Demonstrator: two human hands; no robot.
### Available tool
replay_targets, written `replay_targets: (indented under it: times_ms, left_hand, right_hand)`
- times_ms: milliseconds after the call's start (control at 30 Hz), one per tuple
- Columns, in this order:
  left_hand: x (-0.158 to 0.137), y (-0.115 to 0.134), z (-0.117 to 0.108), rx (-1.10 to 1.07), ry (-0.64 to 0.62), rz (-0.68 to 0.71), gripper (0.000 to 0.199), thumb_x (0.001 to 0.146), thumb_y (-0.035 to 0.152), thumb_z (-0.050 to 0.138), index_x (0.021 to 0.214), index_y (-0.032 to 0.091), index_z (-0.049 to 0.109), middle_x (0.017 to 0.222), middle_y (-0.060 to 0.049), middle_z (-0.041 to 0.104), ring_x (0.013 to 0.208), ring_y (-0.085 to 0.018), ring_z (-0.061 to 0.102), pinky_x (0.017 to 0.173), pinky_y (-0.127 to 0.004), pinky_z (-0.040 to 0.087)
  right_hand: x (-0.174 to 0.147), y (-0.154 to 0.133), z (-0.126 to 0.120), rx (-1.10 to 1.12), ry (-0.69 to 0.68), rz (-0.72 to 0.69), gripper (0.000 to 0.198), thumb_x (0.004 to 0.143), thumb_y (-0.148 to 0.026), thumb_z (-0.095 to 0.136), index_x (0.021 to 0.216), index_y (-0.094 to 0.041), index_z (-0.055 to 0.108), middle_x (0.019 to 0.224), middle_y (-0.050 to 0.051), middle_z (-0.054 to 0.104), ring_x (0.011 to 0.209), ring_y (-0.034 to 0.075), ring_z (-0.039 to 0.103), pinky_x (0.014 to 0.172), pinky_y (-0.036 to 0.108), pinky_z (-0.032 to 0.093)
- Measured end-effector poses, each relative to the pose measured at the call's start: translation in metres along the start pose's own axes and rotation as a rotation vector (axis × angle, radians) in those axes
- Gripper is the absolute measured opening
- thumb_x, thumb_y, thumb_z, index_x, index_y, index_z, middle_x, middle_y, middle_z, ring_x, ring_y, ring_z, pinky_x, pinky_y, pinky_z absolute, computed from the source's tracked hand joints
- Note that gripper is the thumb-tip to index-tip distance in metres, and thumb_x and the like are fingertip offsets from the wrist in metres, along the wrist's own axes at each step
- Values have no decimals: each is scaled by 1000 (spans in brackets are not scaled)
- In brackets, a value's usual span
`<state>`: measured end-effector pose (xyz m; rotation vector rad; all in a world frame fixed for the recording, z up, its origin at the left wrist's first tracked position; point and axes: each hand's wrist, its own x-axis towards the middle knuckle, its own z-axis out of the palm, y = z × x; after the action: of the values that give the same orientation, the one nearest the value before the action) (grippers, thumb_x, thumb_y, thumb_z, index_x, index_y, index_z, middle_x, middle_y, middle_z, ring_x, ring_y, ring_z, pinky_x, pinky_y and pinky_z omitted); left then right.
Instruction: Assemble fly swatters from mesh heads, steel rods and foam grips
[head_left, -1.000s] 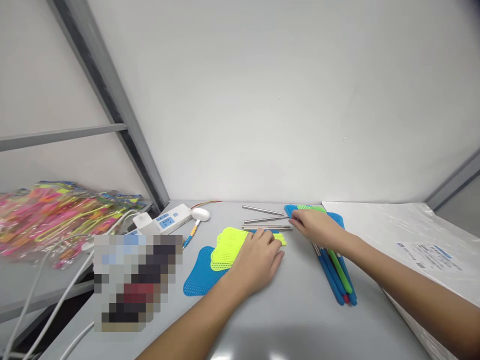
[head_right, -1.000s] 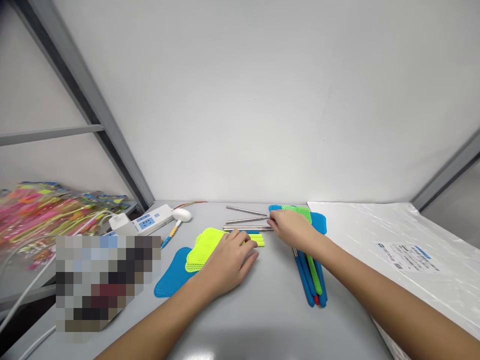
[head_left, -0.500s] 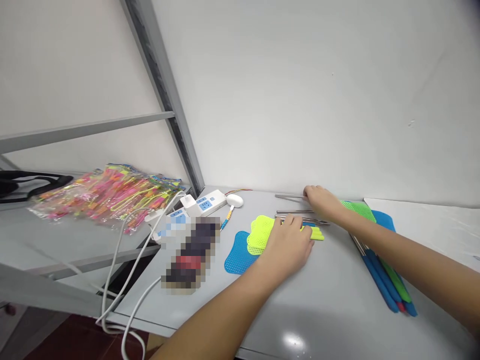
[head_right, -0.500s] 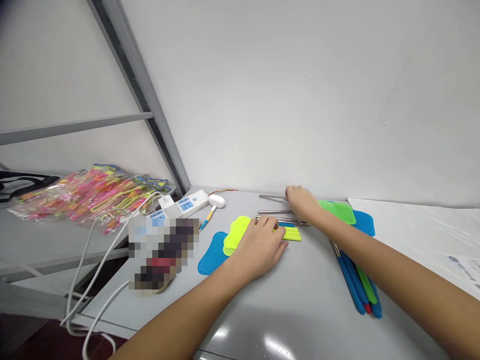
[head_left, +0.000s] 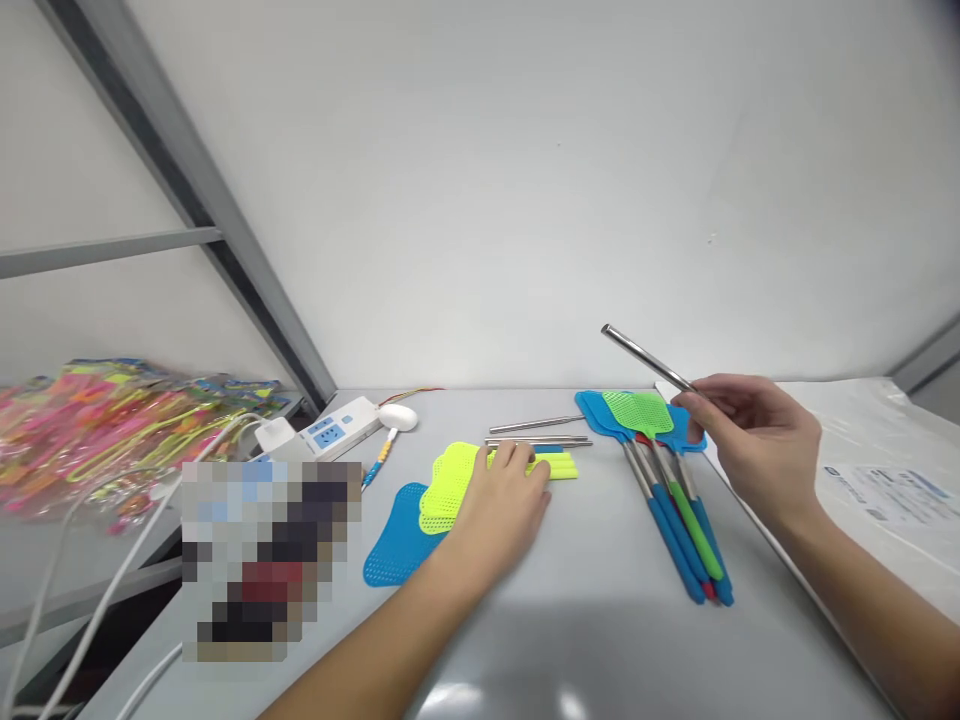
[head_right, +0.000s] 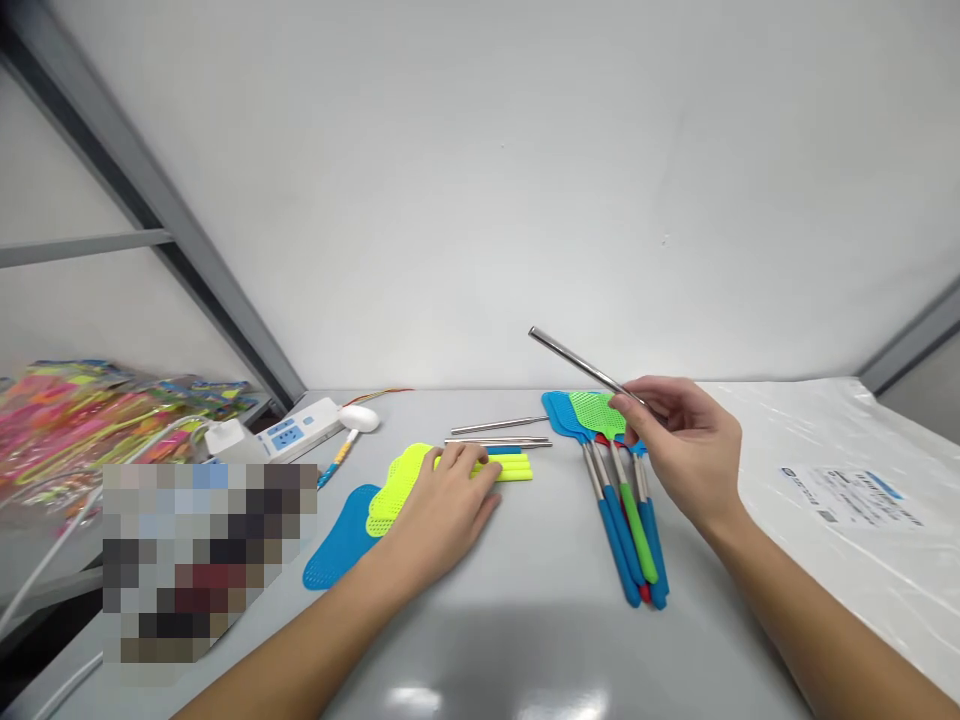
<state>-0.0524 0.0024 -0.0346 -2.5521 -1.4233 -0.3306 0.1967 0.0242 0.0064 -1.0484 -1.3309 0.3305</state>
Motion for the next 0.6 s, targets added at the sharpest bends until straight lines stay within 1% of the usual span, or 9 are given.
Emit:
replay_targets:
  times_ms: [133, 233, 267, 333, 400, 433, 500, 533, 600]
  left_hand:
    - [3, 3, 2, -35, -12, 10, 13, 91, 25, 53, 102, 21, 58, 109, -9, 56, 106, -29, 48, 93, -51, 37]
    - [5, 6, 2, -75, -30, 27, 12, 91, 23, 52, 102, 22, 57, 110, -8, 57, 105, -28, 49, 95, -51, 36]
    - [5, 8, 1, -90, -39, 39, 11, 91, 22, 52, 101, 22, 57, 110, -8, 57, 105, -28, 49, 95, -51, 36]
    - [4, 12, 0, -133, -64, 82, 11, 93, 22, 50, 100, 22, 57, 110, -8, 58, 104, -27, 50, 94, -50, 37]
    - [3, 17, -2, -187, -90, 145, 14, 94, 23, 48, 105, 22, 56, 110, -7, 59, 103, -25, 50, 93, -47, 38]
    - [3, 19, -2, -212, -100, 171, 17, 95, 22, 47, 110, 22, 55, 111, -7, 59, 104, -25, 50, 93, -46, 39]
    - [2, 24, -1, -238, -109, 184, 28, 95, 20, 46, 122, 23, 50, 115, -8, 58, 108, -25, 49, 94, -44, 39]
    - [2, 25, 0, -239, -110, 173, 33, 95, 19, 47, 127, 23, 46, 118, -8, 57, 109, -25, 48, 94, -44, 39]
    - [2, 28, 3, -224, -117, 135, 39, 94, 19, 49, 132, 22, 43, 121, -9, 55, 110, -26, 47, 93, -44, 40]
  right_hand:
    - [2, 8, -15, -86, 92, 65, 18, 73, -36, 76, 84, -22, 71, 73, 0, 64, 50, 12, 54, 47, 29, 48]
    - [7, 11, -21, -88, 184, 62, 17, 75, -37, 75, 80, -21, 70, 61, -2, 58, 51, 13, 53, 48, 28, 46]
    - [9, 12, -22, -70, 215, 50, 17, 76, -37, 74, 79, -21, 69, 60, -2, 56, 51, 13, 52, 48, 28, 45]
    - [12, 12, -22, -6, 283, 17, 19, 81, -39, 68, 79, -20, 65, 65, -2, 56, 53, 13, 52, 52, 28, 45]
    - [13, 12, -22, 45, 344, -52, 20, 87, -41, 60, 83, -21, 62, 76, 0, 58, 62, 15, 57, 60, 31, 49]
    - [13, 12, -21, 43, 352, -102, 20, 90, -40, 56, 85, -21, 60, 80, 1, 59, 69, 17, 59, 65, 33, 50]
    - [9, 15, -21, -23, 296, -209, 20, 94, -38, 49, 87, -22, 59, 82, 3, 60, 78, 19, 62, 73, 36, 50]
    - [7, 18, -22, -76, 235, -249, 19, 95, -36, 47, 88, -22, 59, 81, 3, 61, 78, 19, 62, 74, 36, 50]
    - [1, 24, -23, -198, 53, -311, 19, 96, -32, 44, 95, -23, 60, 77, 3, 60, 71, 18, 59, 68, 33, 48]
